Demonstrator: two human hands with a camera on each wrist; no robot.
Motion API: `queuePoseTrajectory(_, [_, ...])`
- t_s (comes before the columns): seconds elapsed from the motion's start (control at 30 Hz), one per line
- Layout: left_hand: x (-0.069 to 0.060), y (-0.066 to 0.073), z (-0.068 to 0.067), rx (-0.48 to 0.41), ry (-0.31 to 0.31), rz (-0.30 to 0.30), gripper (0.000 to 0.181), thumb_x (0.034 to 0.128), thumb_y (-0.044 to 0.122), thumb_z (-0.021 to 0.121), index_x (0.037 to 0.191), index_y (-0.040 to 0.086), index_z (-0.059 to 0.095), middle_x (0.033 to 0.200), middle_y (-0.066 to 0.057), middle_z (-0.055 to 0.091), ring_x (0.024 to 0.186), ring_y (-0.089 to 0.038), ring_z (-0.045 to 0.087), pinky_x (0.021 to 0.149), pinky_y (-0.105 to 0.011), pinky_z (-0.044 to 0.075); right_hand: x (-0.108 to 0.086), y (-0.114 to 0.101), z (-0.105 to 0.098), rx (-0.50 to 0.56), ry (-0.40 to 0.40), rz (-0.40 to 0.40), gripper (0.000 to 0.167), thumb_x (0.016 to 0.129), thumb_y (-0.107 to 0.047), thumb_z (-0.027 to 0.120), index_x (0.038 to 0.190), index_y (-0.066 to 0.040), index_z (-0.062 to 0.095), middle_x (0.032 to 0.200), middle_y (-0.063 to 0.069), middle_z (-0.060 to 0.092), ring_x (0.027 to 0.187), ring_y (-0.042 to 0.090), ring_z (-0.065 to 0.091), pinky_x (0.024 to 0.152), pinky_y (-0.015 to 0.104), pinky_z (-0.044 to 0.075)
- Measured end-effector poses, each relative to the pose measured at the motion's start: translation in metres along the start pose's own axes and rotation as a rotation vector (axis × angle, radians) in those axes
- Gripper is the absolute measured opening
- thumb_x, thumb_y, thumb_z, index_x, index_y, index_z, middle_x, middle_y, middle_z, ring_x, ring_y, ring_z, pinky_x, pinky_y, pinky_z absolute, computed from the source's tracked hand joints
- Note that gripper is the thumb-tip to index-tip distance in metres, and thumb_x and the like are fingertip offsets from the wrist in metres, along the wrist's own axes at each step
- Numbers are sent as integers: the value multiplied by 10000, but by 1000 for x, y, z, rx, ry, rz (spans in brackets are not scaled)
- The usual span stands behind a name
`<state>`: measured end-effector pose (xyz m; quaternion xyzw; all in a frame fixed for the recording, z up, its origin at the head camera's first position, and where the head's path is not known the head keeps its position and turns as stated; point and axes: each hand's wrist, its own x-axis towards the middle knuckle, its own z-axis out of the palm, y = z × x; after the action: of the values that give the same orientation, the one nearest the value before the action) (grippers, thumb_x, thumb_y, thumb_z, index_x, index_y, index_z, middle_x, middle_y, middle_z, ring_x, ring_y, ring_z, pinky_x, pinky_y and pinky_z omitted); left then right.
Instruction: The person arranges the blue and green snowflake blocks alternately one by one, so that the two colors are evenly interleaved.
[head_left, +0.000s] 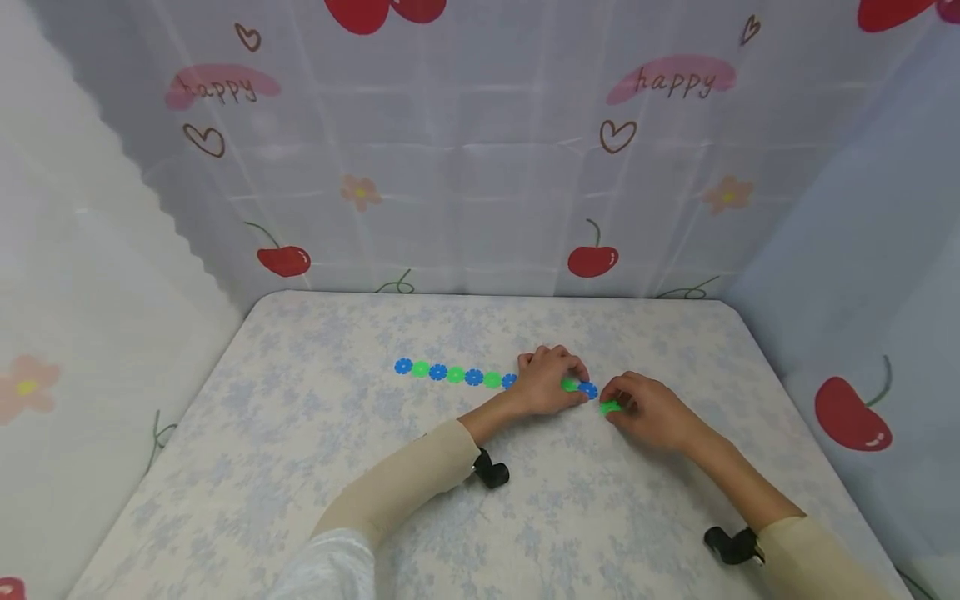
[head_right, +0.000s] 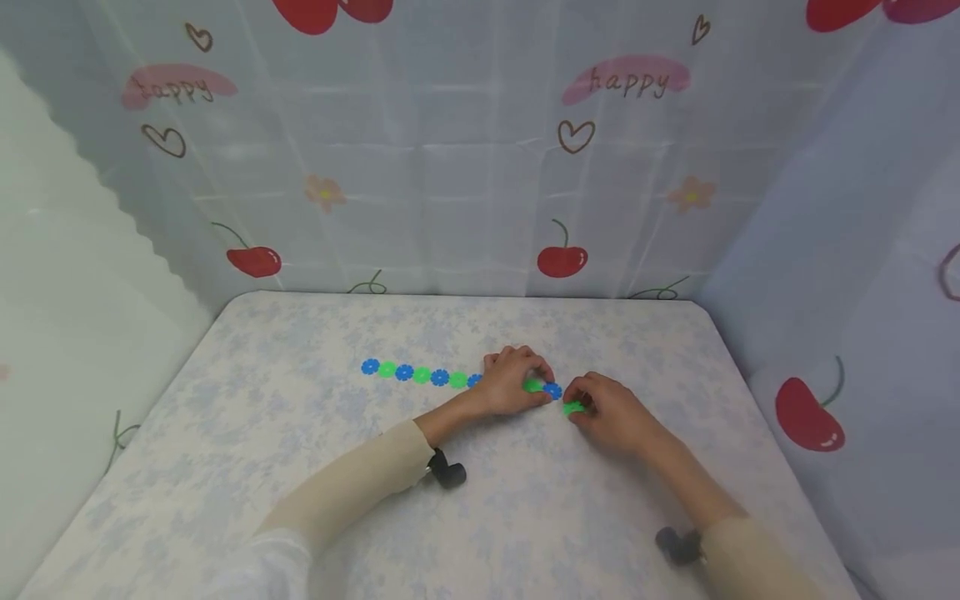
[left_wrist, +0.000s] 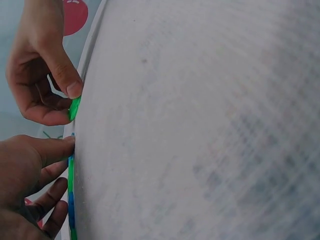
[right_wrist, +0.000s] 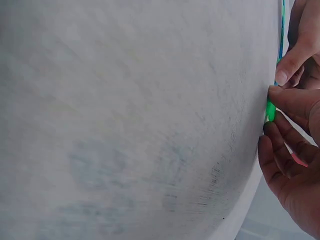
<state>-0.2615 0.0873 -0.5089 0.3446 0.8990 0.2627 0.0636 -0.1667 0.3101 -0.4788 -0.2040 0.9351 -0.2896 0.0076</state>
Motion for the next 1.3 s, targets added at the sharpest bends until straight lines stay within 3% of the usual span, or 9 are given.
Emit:
queuePoseTrajectory(0.9, [0,5,1,0,-28,-3,189,991,427,782,1154,336,746,1323,64,629,1283,-240,501,1097,-552,295,13,12,3,7,51,106,205,975,-46,769,1176,-55,726,1121,103,769,1037,286,735,864,414,618])
queuePoseTrajectory(1.3, [2,4,1,-6,-8,-29,218,980,415,795,1168,319,738,1298,68,644,1276,-235,509,1061,-529,293,17,15,4,-10,65,74,201,976,-39,769,1172,-43,725,1132,114,749,1038,284,734,865,427,614])
